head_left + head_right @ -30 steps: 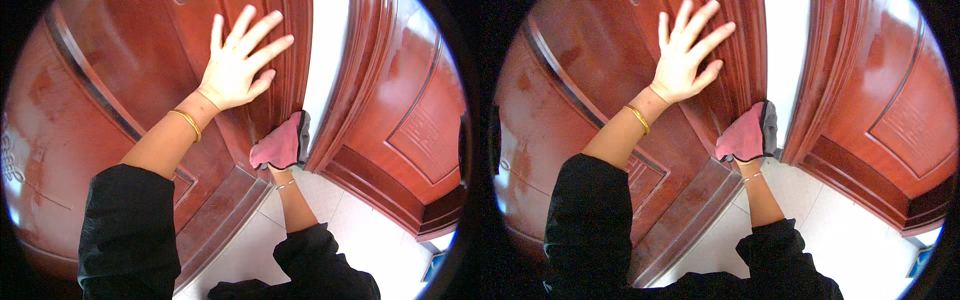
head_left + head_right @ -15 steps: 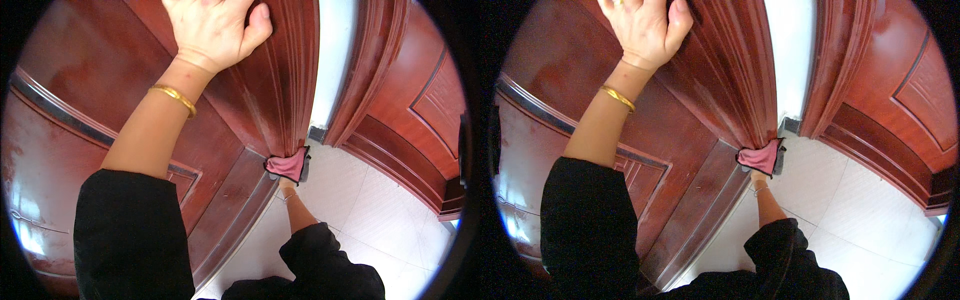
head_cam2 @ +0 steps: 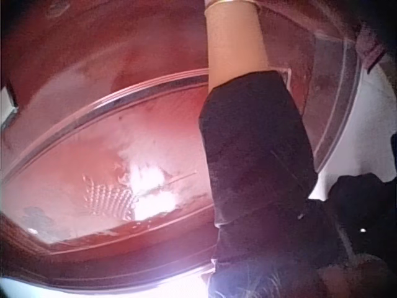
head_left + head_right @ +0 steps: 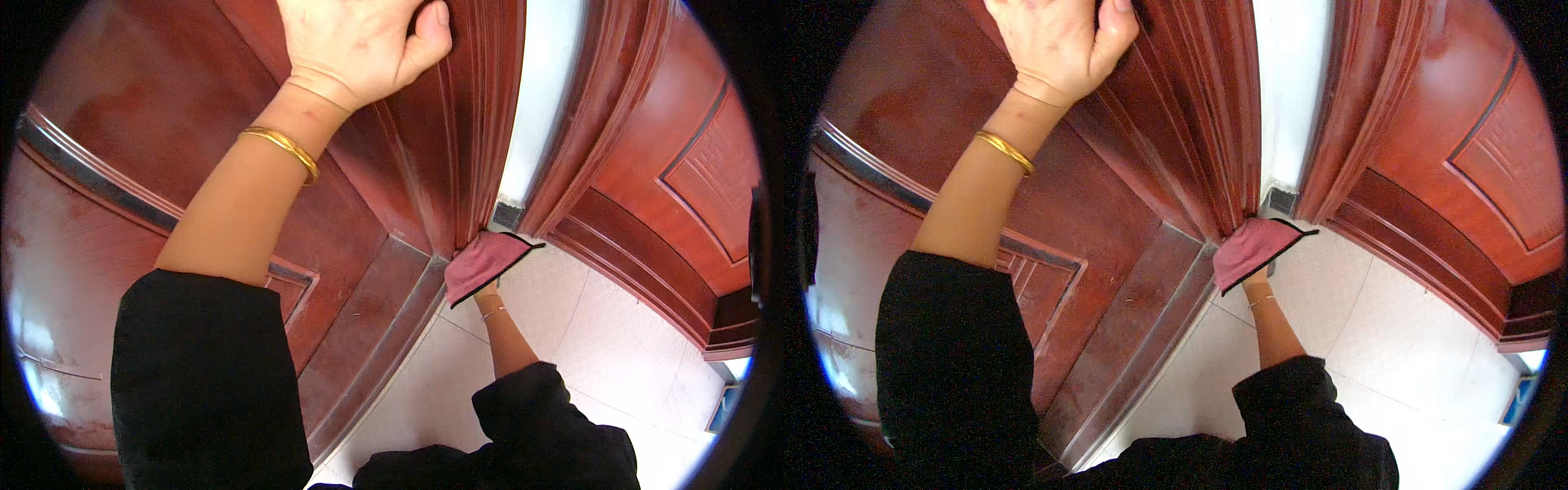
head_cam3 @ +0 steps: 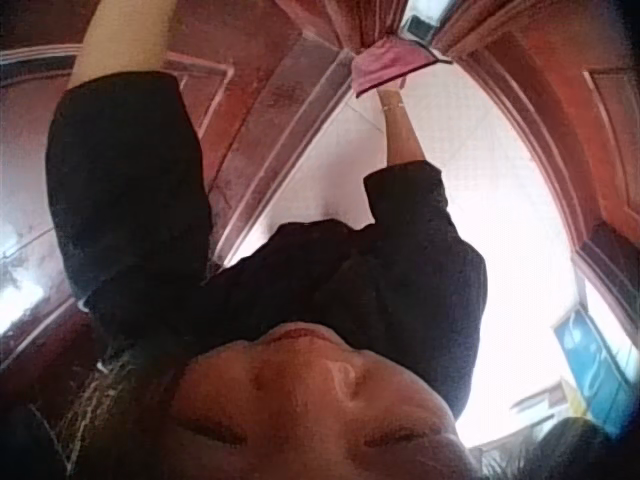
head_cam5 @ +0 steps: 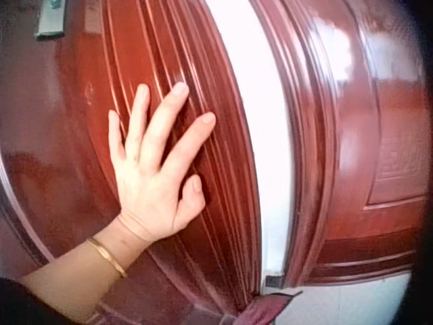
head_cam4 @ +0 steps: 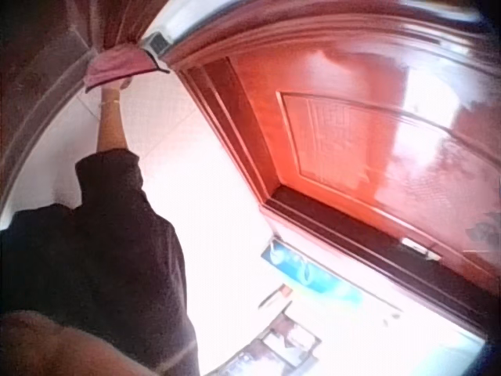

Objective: The person wipes a reddish-brown wooden door with a pink and grey cloth. They clean the flat surfaces, the carved decorative patterns, the door handle, and the door frame edges. The person opens the door to wipe the side edge and the bottom threshold area before closing it again.

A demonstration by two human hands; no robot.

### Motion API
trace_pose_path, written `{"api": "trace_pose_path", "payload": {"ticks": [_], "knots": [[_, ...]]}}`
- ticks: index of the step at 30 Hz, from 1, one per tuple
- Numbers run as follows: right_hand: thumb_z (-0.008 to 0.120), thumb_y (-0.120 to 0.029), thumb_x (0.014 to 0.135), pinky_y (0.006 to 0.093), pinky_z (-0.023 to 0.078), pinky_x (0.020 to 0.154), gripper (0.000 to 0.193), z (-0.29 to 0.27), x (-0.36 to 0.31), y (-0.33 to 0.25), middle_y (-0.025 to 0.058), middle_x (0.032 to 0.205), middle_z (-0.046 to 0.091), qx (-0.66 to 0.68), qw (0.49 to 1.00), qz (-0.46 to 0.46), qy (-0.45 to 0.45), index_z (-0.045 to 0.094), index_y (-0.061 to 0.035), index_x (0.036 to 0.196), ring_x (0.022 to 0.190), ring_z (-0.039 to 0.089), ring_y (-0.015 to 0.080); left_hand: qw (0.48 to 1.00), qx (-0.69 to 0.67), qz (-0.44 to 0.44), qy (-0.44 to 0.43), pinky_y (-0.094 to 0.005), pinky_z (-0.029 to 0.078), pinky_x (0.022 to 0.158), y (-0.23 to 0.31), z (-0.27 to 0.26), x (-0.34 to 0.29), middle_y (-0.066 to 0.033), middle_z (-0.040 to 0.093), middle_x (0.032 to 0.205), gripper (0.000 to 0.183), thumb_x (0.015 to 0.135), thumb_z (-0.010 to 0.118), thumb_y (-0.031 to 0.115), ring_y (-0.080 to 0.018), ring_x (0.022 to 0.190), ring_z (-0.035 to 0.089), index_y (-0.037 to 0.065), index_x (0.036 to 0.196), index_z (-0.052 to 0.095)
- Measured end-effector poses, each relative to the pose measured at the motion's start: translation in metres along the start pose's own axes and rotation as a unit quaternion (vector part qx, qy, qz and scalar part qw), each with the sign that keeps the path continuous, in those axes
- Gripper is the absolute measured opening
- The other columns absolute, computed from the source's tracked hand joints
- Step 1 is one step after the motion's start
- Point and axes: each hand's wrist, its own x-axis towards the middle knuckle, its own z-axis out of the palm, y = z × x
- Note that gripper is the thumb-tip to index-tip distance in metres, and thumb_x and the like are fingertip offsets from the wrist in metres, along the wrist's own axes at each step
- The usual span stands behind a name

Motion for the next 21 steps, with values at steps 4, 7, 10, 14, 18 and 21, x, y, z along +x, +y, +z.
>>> {"api": "trace_pose_path", "payload": {"ticks": [4,7,10,14,18,21], "knots": [[0.051,-0.039,0.083,0.0439,0.042,0.085,0.043,0.012,0.014,0.080,0.0107,0.108,0.051,-0.106,0.991,0.003,-0.085,0.049,-0.0074,0.111,0.100,0.047,0.0278,1.000,0.004,0.013,0.001,-0.0592,0.009,0.105,0.003,0.003,-0.006,-0.0119,0.031,0.144,0.049,0.082,0.039,0.030,-0.0369,0.135,0.022,0.017,0.128,0.051],[0.055,-0.043,0.078,0.0435,0.042,0.085,0.049,-0.012,0.039,0.098,0.0108,0.105,0.053,0.027,0.995,-0.004,-0.099,0.050,-0.0072,0.111,0.100,0.048,0.0276,1.000,-0.016,0.000,0.003,-0.0590,0.009,0.105,0.006,0.003,0.003,-0.0115,0.031,0.144,0.050,0.080,0.041,0.029,-0.0369,0.135,0.021,0.017,0.127,0.052],[0.064,-0.041,0.067,0.0414,0.046,0.070,0.038,-0.016,0.026,0.047,0.0132,0.079,0.060,-0.465,0.812,-0.335,0.112,0.059,-0.0072,0.085,0.076,0.056,0.0303,0.995,-0.061,-0.060,-0.050,-0.0586,0.009,0.106,0.015,-0.013,-0.002,-0.0111,0.031,0.144,0.051,0.078,0.043,0.027,-0.0369,0.135,0.021,0.017,0.127,0.052],[0.068,-0.030,0.062,0.0387,0.045,0.054,0.026,-0.011,0.013,-0.042,0.0130,0.056,0.056,-0.439,0.873,-0.207,0.050,0.057,-0.0079,0.054,0.055,0.055,0.0303,0.993,-0.075,-0.073,-0.056,-0.0585,0.008,0.106,0.018,-0.013,-0.001,-0.0109,0.032,0.144,0.051,0.077,0.044,0.027,-0.0368,0.135,0.021,0.019,0.127,0.053],[0.066,-0.023,0.051,0.0406,0.036,0.046,0.026,-0.054,-0.024,-0.219,0.0133,0.048,0.040,-0.302,0.848,-0.436,-0.021,0.044,-0.0117,0.047,0.047,0.045,0.0315,0.994,-0.068,-0.065,-0.050,-0.0589,0.008,0.106,0.013,-0.017,0.003,-0.0109,0.032,0.144,0.051,0.078,0.044,0.028,-0.0370,0.135,0.021,0.019,0.127,0.053],[0.066,-0.022,0.049,0.0418,0.036,0.049,0.026,-0.050,-0.036,-0.284,0.0108,0.051,0.041,-0.287,0.840,-0.449,0.100,0.042,-0.0120,0.050,0.053,0.045,0.0338,0.987,-0.083,-0.094,-0.105,-0.0592,0.008,0.106,0.019,-0.025,0.010,-0.0109,0.032,0.144,0.051,0.078,0.044,0.027,-0.0372,0.135,0.021,0.019,0.127,0.052]]}}
